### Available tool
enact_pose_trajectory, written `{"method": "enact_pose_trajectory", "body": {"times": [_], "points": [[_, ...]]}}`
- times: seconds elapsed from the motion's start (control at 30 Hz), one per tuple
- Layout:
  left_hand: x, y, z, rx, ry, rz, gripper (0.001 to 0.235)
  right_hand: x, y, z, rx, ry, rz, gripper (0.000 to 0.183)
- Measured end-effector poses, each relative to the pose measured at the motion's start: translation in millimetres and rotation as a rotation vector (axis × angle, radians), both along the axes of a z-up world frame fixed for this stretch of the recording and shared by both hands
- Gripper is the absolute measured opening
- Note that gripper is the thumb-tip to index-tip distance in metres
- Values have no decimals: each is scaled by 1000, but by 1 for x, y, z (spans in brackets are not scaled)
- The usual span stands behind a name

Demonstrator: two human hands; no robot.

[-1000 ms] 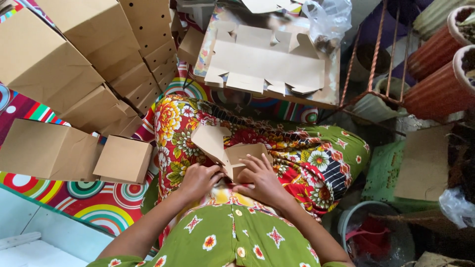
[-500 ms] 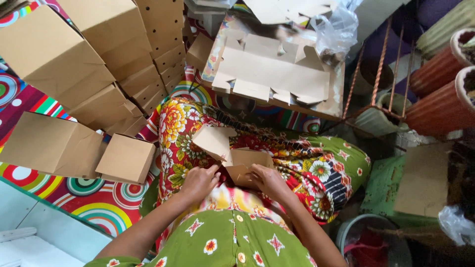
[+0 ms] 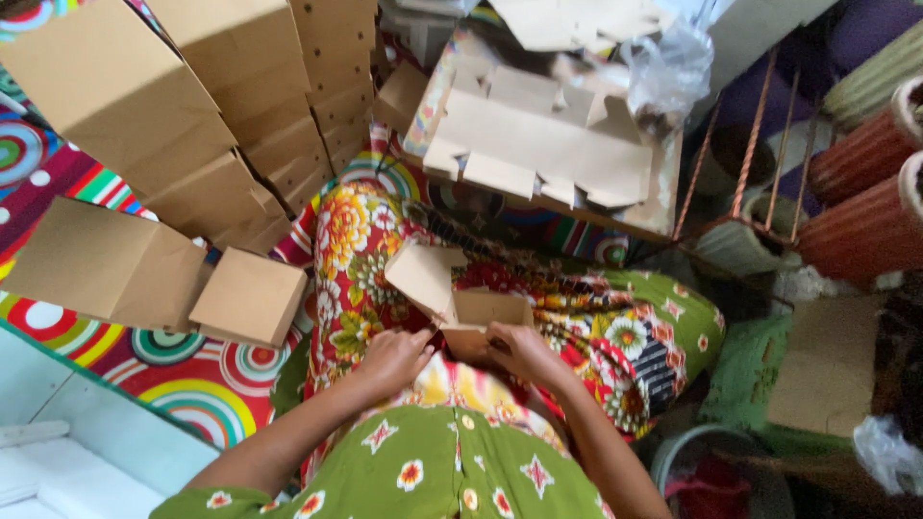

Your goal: The person folds and assembles cardboard boxes by hand, tucking in flaps to form the base and sides.

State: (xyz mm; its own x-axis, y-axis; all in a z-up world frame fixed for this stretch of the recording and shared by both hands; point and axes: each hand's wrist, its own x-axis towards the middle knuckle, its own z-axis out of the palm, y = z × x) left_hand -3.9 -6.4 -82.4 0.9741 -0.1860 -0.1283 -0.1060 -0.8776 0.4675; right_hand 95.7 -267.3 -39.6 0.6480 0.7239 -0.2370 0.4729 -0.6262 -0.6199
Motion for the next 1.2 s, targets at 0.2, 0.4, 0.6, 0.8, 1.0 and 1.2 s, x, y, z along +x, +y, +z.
{"method": "enact_pose_trajectory", "body": {"times": [0.2,0.4,0.6,0.8,1.0,1.2], "points": [[10,-2,19,29,-7,-55,28,3,8,16,14,-30,36,15],[-1,-5,80,-10,203,-79,49,-7,11,15,-64,16,-11,14],[-2,-9,115,-42,402,13,66,-9,11,55,105,109,-95,7],[-14,0,119,-86,395,46,59,-12,25,58,125,218,-2,13],[-4,3,57,-55,370,-40,56,61,13,106,552,86,-114,9],[-4,-2,27,-66,325,-65,59,55,60,207,1139,151,138,44]]}}
